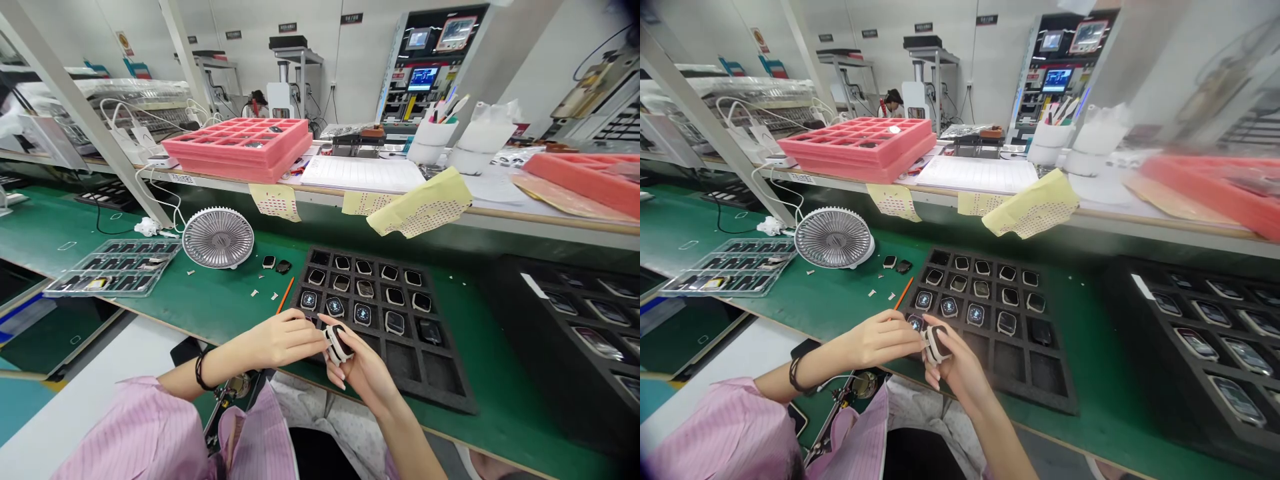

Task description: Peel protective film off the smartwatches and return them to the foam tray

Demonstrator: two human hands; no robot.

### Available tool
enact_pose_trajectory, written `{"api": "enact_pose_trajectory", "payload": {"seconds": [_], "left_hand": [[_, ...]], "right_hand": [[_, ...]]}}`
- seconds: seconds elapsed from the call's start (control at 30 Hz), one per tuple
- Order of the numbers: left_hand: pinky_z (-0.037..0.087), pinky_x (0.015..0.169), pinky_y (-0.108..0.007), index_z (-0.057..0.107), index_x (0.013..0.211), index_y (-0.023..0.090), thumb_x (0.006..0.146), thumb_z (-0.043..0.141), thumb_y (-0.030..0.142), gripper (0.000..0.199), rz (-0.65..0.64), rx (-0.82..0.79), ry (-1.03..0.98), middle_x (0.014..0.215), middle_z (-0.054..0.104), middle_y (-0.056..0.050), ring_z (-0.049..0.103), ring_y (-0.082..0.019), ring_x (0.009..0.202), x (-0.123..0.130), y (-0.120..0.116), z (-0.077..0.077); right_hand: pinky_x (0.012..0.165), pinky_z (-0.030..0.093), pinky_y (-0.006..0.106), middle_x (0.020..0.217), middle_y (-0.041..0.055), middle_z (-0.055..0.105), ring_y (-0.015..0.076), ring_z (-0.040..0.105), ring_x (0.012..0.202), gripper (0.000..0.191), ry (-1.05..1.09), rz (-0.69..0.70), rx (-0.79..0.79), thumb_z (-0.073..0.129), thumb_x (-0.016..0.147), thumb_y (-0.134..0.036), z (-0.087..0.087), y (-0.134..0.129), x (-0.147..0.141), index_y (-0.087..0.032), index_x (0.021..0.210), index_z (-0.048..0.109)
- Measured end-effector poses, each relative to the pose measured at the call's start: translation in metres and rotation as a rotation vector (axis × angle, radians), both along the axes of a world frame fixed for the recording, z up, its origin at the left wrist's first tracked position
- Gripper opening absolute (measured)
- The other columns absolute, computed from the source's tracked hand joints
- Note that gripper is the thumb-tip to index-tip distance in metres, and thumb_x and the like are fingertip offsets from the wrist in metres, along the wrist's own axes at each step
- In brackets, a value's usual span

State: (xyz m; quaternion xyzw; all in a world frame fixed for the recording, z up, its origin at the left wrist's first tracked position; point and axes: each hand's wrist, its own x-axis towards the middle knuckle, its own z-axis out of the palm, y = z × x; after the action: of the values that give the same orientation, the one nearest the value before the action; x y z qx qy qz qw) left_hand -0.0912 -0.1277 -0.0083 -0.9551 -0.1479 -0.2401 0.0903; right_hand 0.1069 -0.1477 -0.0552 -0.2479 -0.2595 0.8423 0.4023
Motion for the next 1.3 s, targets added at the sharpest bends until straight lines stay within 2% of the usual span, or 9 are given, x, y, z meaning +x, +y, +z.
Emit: {"api": "enact_pose_trajectory", "payload": {"seconds": [0.07,0.2,0.27,0.4,0.53,0.87,1.03,1.13,1.3], "left_hand": [[0.046,0.084,-0.028,0.058,0.111,0.015,0.097,0.036,0.013,0.026,0.061,0.007,-0.035,0.096,0.072,-0.007,0.064,-0.013,0.09,-0.009,0.006,-0.002],[0.045,0.076,-0.028,0.061,0.102,0.017,0.097,0.038,0.015,0.024,0.327,0.019,-0.075,0.089,0.071,-0.006,0.064,-0.013,0.082,-0.035,0.021,-0.01],[0.045,0.073,-0.027,0.062,0.099,0.017,0.096,0.041,0.017,0.021,0.369,0.014,-0.092,0.088,0.071,-0.005,0.063,-0.013,0.079,-0.041,0.021,-0.013],[0.046,0.076,-0.027,0.059,0.105,0.016,0.095,0.042,0.013,0.02,0.207,0.006,-0.132,0.089,0.071,-0.005,0.063,-0.012,0.081,-0.025,0.0,-0.008],[0.047,0.085,-0.028,0.057,0.114,0.018,0.096,0.038,0.012,0.027,0.053,0.007,-0.033,0.095,0.071,-0.006,0.064,-0.013,0.09,-0.003,-0.016,0.004],[0.047,0.081,-0.029,0.062,0.101,0.016,0.094,0.045,0.011,0.019,0.02,0.031,0.07,0.09,0.07,-0.006,0.063,-0.014,0.086,-0.004,-0.014,0.01],[0.047,0.08,-0.026,0.061,0.097,0.017,0.095,0.045,0.017,0.016,-0.032,-0.185,0.061,0.096,0.069,-0.007,0.063,-0.013,0.087,-0.004,-0.012,0.013],[0.047,0.076,-0.023,0.059,0.098,0.016,0.094,0.049,0.03,0.017,-0.007,-0.314,0.037,0.097,0.068,-0.008,0.063,-0.013,0.084,-0.005,-0.008,0.006],[0.047,0.075,-0.024,0.055,0.102,0.017,0.092,0.052,0.031,0.018,-0.03,-0.45,0.061,0.103,0.066,-0.009,0.062,-0.014,0.084,-0.008,0.001,-0.006]], "right_hand": [[0.04,0.031,0.022,0.066,0.0017,0.059,0.0085,0.042,0.043,0.045,-0.001,-0.007,-0.002,0.059,0.085,-0.037,-0.001,0.0,0.002,-0.018,0.125,0.055],[0.041,0.032,0.022,0.068,0.0024,0.06,0.008,0.041,0.044,0.043,-0.018,-0.09,-0.005,0.058,0.086,-0.035,-0.005,0.001,0.008,-0.017,0.124,0.056],[0.042,0.032,0.022,0.068,0.0026,0.06,0.008,0.041,0.044,0.042,-0.025,-0.111,-0.011,0.058,0.086,-0.034,-0.007,0.002,0.008,-0.017,0.124,0.056],[0.041,0.032,0.022,0.066,0.0022,0.06,0.0084,0.042,0.044,0.043,-0.012,-0.049,-0.014,0.059,0.085,-0.035,-0.008,0.003,0.001,-0.017,0.124,0.056],[0.039,0.033,0.022,0.064,0.0001,0.057,0.0091,0.044,0.043,0.045,-0.001,0.037,-0.02,0.06,0.084,-0.036,-0.003,-0.001,-0.007,-0.017,0.125,0.055],[0.04,0.036,0.022,0.058,-0.0022,0.055,0.0097,0.044,0.043,0.049,-0.085,0.074,0.038,0.06,0.084,-0.039,0.003,-0.007,-0.01,-0.016,0.127,0.052],[0.042,0.036,0.022,0.059,-0.0028,0.055,0.009,0.043,0.042,0.048,-0.212,0.157,0.113,0.059,0.085,-0.042,0.002,-0.014,-0.009,-0.018,0.125,0.052],[0.043,0.035,0.022,0.065,-0.0017,0.058,0.0082,0.043,0.043,0.043,-0.262,0.205,0.131,0.058,0.086,-0.043,-0.001,-0.018,-0.009,-0.022,0.123,0.053],[0.042,0.034,0.02,0.06,-0.004,0.052,0.0079,0.041,0.043,0.042,-0.26,0.221,0.108,0.059,0.085,-0.044,-0.006,-0.018,-0.01,-0.023,0.122,0.053]]}}
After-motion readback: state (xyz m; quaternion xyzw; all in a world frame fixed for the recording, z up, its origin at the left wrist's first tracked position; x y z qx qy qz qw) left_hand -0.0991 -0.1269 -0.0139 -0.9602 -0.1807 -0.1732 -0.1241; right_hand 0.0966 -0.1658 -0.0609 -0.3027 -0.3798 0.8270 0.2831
